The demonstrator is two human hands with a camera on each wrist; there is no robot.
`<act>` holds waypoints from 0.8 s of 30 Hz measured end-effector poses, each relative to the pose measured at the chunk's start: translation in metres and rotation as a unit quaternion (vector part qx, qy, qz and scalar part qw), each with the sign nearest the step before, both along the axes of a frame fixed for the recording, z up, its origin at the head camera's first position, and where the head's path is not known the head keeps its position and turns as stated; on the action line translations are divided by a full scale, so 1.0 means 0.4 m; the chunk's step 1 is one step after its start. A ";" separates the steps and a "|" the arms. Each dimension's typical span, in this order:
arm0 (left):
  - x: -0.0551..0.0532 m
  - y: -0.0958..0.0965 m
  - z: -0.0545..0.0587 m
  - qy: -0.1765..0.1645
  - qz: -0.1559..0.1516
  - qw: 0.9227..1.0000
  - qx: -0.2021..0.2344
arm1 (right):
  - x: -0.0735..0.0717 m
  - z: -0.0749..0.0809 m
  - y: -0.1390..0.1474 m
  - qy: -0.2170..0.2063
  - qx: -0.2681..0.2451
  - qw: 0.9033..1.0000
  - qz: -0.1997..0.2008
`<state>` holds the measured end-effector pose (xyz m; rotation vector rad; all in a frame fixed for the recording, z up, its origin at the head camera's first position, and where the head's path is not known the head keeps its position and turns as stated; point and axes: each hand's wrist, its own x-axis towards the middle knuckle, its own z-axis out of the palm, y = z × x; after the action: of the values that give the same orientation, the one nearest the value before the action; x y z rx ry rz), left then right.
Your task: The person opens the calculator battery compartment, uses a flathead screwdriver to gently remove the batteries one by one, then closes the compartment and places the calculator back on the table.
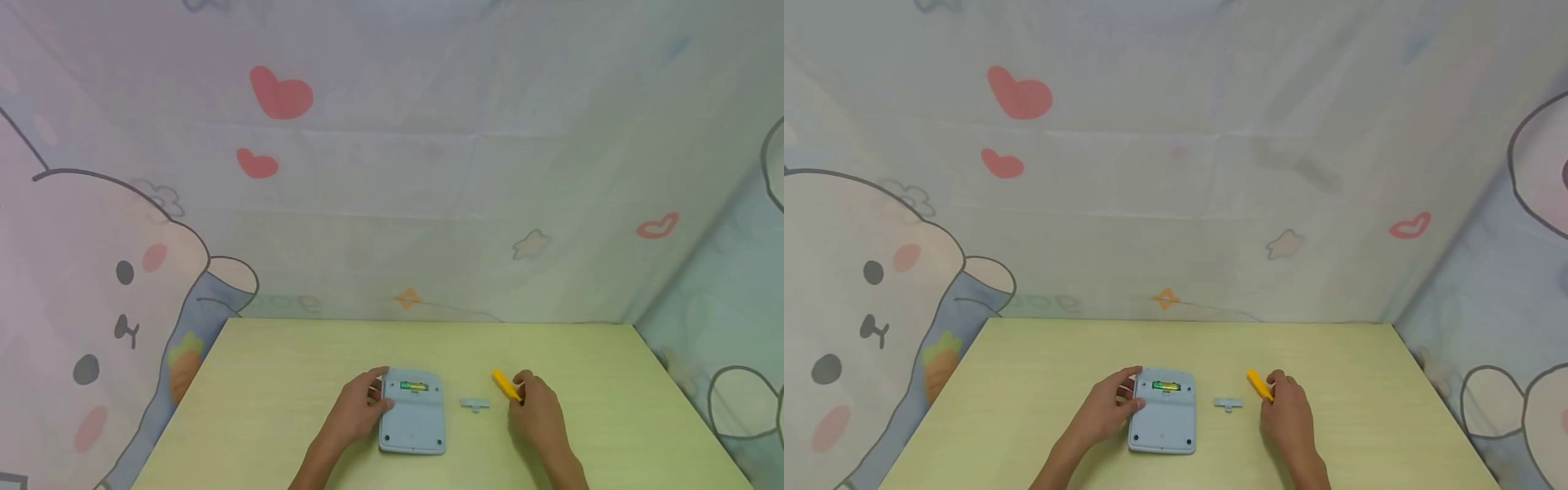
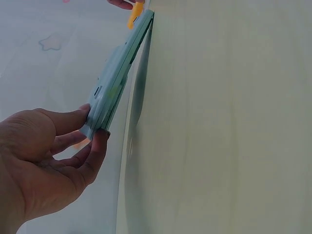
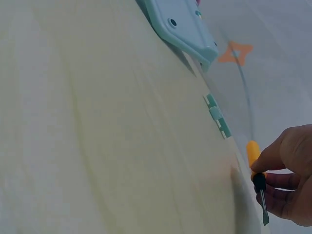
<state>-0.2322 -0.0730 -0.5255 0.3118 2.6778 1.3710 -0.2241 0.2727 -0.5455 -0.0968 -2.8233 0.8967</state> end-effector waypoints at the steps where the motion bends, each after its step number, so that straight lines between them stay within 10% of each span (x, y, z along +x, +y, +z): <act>1: 0.000 0.000 0.000 0.001 -0.001 1.000 0.000 | 0.000 0.001 0.000 0.002 -0.001 1.000 0.001; 24: -0.008 -0.002 -0.012 -0.002 -0.004 1.000 -0.012 | 0.014 0.049 -0.006 0.048 -0.088 0.995 0.008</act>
<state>-0.2352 -0.0736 -0.5301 0.3163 2.6841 1.3361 -0.2184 0.2702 -0.5258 -0.0534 -2.6573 1.1204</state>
